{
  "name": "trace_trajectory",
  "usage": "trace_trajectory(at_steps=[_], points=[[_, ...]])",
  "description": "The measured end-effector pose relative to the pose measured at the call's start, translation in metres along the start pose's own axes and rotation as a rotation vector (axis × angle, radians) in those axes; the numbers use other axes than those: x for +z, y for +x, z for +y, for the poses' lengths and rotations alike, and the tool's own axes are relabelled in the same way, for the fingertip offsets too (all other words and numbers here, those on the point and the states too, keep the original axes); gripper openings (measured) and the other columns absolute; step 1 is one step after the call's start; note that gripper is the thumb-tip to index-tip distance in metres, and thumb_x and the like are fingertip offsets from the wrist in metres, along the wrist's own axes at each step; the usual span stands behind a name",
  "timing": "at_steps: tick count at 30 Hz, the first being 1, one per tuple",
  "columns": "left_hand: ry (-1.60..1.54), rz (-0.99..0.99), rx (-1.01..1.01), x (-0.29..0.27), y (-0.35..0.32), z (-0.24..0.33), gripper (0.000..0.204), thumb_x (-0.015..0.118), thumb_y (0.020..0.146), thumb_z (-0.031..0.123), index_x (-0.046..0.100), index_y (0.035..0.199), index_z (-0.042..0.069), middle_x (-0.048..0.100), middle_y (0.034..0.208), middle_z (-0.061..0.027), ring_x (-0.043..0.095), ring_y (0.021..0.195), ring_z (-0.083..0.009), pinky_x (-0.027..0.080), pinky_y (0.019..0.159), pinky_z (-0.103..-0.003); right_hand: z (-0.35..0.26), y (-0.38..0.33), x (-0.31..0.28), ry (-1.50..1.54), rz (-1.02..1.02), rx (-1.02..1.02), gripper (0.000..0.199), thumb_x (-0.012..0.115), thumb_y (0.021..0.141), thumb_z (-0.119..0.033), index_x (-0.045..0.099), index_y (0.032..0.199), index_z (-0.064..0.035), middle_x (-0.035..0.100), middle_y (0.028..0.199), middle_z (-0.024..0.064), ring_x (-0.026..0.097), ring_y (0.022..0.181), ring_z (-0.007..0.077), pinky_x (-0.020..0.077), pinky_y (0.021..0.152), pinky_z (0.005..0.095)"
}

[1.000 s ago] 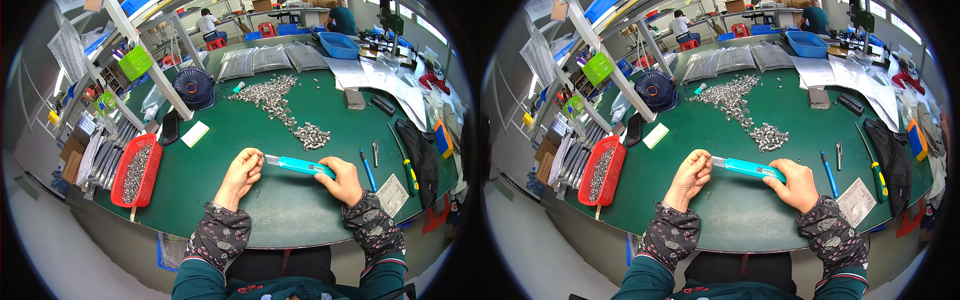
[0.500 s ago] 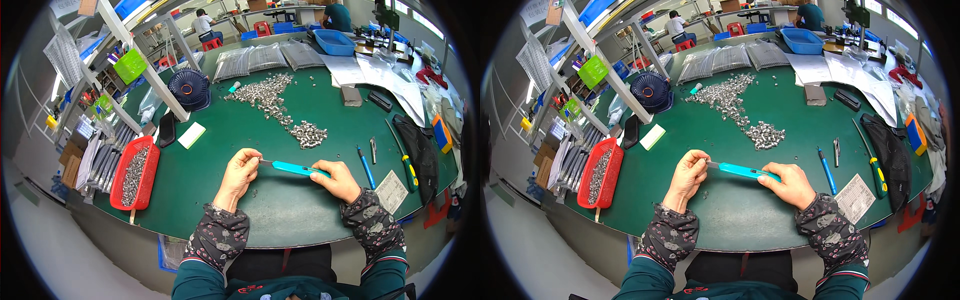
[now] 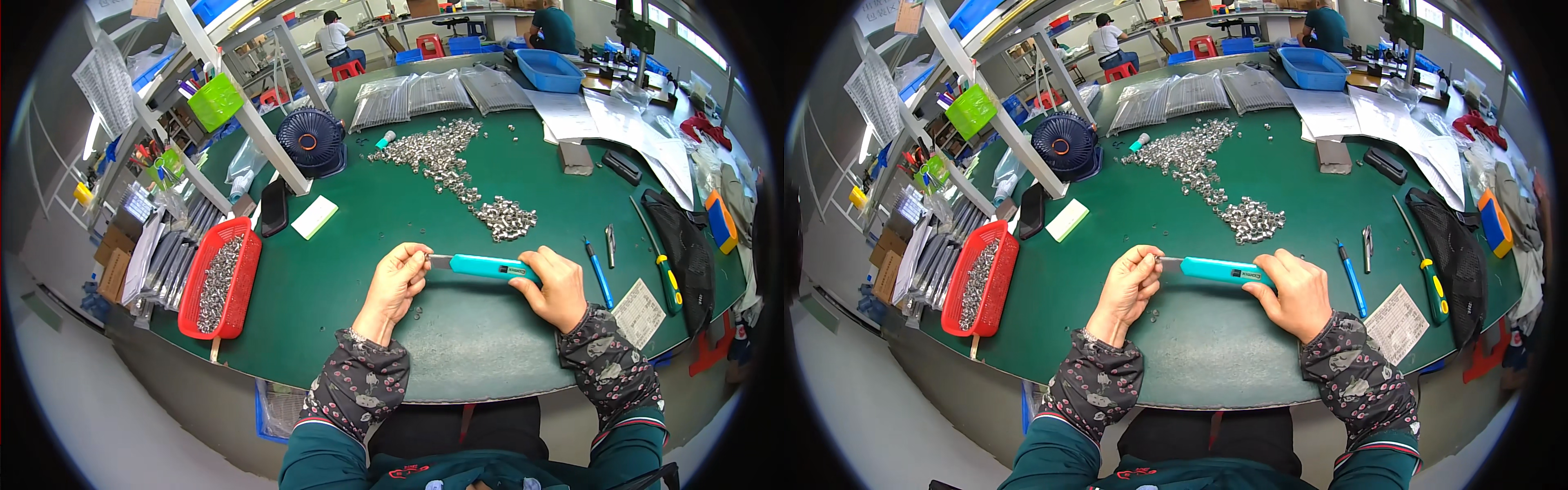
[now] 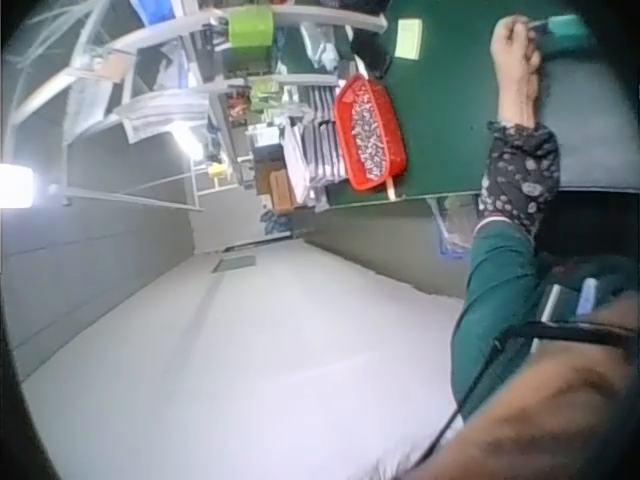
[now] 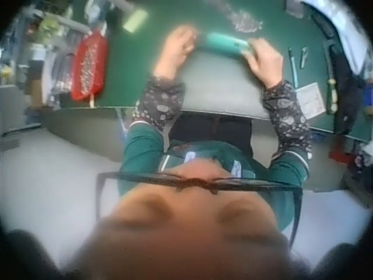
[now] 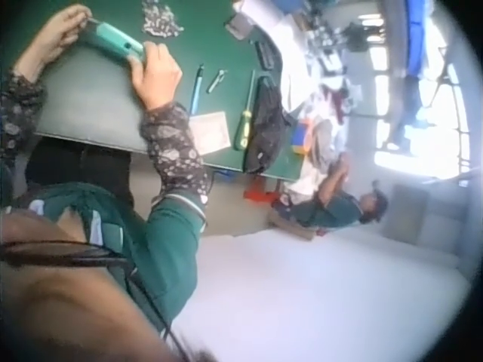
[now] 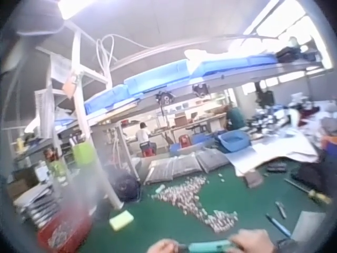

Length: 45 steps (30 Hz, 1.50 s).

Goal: Assembling or inspecting small metal hardware components using a precision handheld tool at a workbench.

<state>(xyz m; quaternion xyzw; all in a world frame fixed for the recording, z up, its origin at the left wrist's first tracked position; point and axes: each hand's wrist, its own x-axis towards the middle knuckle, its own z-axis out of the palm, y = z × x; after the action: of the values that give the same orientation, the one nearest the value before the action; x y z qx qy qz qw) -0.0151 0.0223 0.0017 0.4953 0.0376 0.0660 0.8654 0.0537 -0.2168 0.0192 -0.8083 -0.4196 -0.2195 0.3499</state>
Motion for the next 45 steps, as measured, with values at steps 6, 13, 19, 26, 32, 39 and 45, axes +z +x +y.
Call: trace_trajectory(at_steps=[6,13,19,26,32,39,45], points=[[-0.068,0.022,-0.023,0.0,0.0,0.001,0.012,0.05,0.085,0.012,0.053,0.091,0.003,0.049,0.074,-0.0012,0.036,0.052,-0.0027,0.024,0.037,-0.013,0.002,0.002,-0.001,-0.004,0.211,0.061,0.026,0.069,0.062,-0.013,0.054,0.083,-0.0056,0.048,0.067,0.009,0.052,0.057,0.0258,0.0401,0.049,0.0349],[-0.122,0.023,-0.034,0.002,0.0,0.003,0.012,0.05,0.085,0.013,0.053,0.091,0.004,0.047,0.074,-0.0009,0.035,0.052,-0.0032,0.025,0.037,-0.013,0.006,0.001,-0.001,-0.176,0.064,0.081,0.026,0.068,0.064,-0.016,0.054,0.083,-0.0051,0.048,0.068,0.0086,0.052,0.059,0.0262,0.0397,0.05,0.0353],[-0.035,0.003,-0.024,-0.002,0.001,0.0,0.016,0.048,0.086,0.014,0.053,0.096,0.003,0.047,0.076,-0.0013,0.036,0.053,-0.003,0.025,0.037,-0.014,0.005,-0.001,0.001,0.001,0.062,0.105,0.023,0.065,0.067,-0.018,0.054,0.081,-0.0042,0.053,0.068,0.0096,0.053,0.058,0.0273,0.0408,0.05,0.0347],[-0.086,0.018,-0.051,0.001,0.001,0.003,0.017,0.046,0.086,0.009,0.052,0.099,0.001,0.049,0.079,-0.0028,0.036,0.054,-0.003,0.025,0.037,-0.014,0.004,-0.001,-0.001,0.099,0.005,0.13,0.022,0.065,0.067,-0.02,0.055,0.079,-0.004,0.054,0.068,0.0099,0.054,0.058,0.0276,0.0417,0.051,0.0346],[-0.041,0.052,-0.038,-0.001,0.001,0.001,0.014,0.048,0.084,0.007,0.052,0.096,0.002,0.049,0.079,-0.0028,0.036,0.053,-0.003,0.025,0.036,-0.014,0.005,-0.002,0.0,0.166,-0.075,0.144,0.024,0.065,0.068,-0.023,0.056,0.08,-0.004,0.056,0.071,0.0106,0.055,0.06,0.0279,0.0427,0.053,0.0348],[0.049,0.02,0.003,-0.001,0.001,-0.001,0.013,0.053,0.083,0.011,0.052,0.094,0.004,0.05,0.077,-0.0023,0.034,0.049,-0.0024,0.025,0.036,-0.014,0.006,-0.003,0.0,0.235,-0.217,0.238,0.028,0.063,0.069,-0.028,0.058,0.081,-0.0028,0.058,0.07,0.0119,0.056,0.061,0.0268,0.0429,0.055,0.035],[0.244,0.023,0.064,0.0,0.001,-0.003,0.012,0.052,0.084,0.012,0.054,0.092,0.003,0.048,0.07,0.0009,0.032,0.046,-0.0003,0.022,0.037,-0.014,0.008,-0.001,-0.001,0.296,-0.314,0.341,0.028,0.063,0.069,-0.028,0.059,0.08,-0.0026,0.058,0.069,0.0123,0.056,0.06,0.026,0.0425,0.054,0.0343]])
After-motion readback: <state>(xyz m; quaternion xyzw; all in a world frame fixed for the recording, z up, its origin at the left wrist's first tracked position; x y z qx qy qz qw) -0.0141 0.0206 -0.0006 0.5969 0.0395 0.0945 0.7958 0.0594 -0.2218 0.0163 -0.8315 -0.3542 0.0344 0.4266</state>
